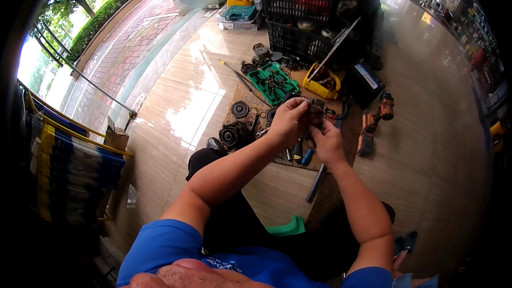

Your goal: The person cleans and reassembles small metal gears and mechanical components by hand while sitting on the floor, using a thin metal rod to align or clean parts.

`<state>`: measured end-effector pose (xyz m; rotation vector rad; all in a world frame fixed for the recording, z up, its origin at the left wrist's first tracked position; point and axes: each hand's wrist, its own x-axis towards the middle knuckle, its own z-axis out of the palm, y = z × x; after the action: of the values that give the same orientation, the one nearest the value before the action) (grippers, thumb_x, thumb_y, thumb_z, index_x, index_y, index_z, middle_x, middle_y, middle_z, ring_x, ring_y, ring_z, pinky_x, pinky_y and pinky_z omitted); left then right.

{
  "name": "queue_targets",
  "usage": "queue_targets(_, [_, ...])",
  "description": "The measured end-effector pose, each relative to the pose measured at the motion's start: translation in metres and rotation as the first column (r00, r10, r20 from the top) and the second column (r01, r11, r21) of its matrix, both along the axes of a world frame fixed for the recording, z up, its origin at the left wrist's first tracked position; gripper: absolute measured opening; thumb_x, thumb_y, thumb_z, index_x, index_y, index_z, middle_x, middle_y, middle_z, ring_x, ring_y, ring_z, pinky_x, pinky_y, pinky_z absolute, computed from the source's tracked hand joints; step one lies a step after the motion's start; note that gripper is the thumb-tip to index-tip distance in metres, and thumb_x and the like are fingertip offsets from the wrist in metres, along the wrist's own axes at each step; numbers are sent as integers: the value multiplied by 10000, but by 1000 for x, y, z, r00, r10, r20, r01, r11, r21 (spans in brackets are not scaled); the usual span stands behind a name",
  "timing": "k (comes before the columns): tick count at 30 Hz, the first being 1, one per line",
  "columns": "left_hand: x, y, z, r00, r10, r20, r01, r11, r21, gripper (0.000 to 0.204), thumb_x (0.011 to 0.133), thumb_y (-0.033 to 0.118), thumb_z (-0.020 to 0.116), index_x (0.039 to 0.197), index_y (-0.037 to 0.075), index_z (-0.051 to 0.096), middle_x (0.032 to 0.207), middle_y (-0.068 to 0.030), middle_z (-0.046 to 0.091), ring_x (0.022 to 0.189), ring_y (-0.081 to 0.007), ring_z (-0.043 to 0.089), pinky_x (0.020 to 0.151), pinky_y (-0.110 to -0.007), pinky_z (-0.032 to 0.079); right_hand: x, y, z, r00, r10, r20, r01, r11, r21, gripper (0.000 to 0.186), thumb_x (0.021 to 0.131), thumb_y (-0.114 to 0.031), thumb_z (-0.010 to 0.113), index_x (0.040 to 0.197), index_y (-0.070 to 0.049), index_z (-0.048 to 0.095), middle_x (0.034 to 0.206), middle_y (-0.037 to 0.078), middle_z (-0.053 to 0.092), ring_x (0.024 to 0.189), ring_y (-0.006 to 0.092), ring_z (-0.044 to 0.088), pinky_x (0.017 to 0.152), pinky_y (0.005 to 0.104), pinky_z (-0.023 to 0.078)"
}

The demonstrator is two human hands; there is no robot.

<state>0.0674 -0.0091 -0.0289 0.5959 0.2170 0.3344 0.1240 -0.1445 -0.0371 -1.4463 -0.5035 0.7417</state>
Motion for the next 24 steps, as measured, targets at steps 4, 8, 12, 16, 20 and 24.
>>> queue_targets(4, [1,-3,-3,998,-20,60,22,999,-41,90,966,101,526,1005,22,543,943,-153,659,879,-274,662,832,-390,544,1,1,-2,998,-36,52,34,998,47,73,926,-45,584,986,-13,608,806,0,613,734,53,554,654,227,459])
queue_targets(8, [3,-1,-5,991,-72,109,81,994,-74,106,968,104,521,1021,17,548,954,-157,656,889,-285,661,847,-406,538,7,-3,-6,984,-27,176,24,1000,18,50,930,-45,579,971,-26,599,808,-20,597,698,37,520,610,199,425])
queue_targets(12, [2,0,-5,987,-118,113,127,989,-80,125,970,111,518,1038,13,555,963,-158,655,906,-289,660,854,-410,534,6,-4,-3,947,-42,319,42,999,7,49,903,-20,590,940,7,609,806,-6,620,736,46,534,661,220,449])
queue_targets(16, [-2,1,-4,988,-138,74,142,988,-61,140,972,123,517,1044,12,560,973,-153,655,914,-283,661,847,-402,535,1,-5,0,940,-35,340,44,999,-20,56,899,-20,594,944,8,610,786,-6,616,725,47,534,649,225,450])
queue_targets(20, [-7,1,-2,990,-139,24,140,990,-28,154,972,136,519,1050,11,563,986,-147,656,901,-270,660,831,-396,538,-2,-5,-3,946,-23,324,35,999,-31,66,898,-18,592,956,3,615,784,-3,625,726,49,540,646,229,453])
queue_targets(24, [-1,1,2,990,-141,-6,141,990,-8,173,970,146,525,1060,4,564,992,-143,652,891,-260,656,818,-389,539,4,-8,1,928,-37,370,47,999,-17,112,887,-11,594,994,-5,628,803,12,646,733,56,556,652,239,465])
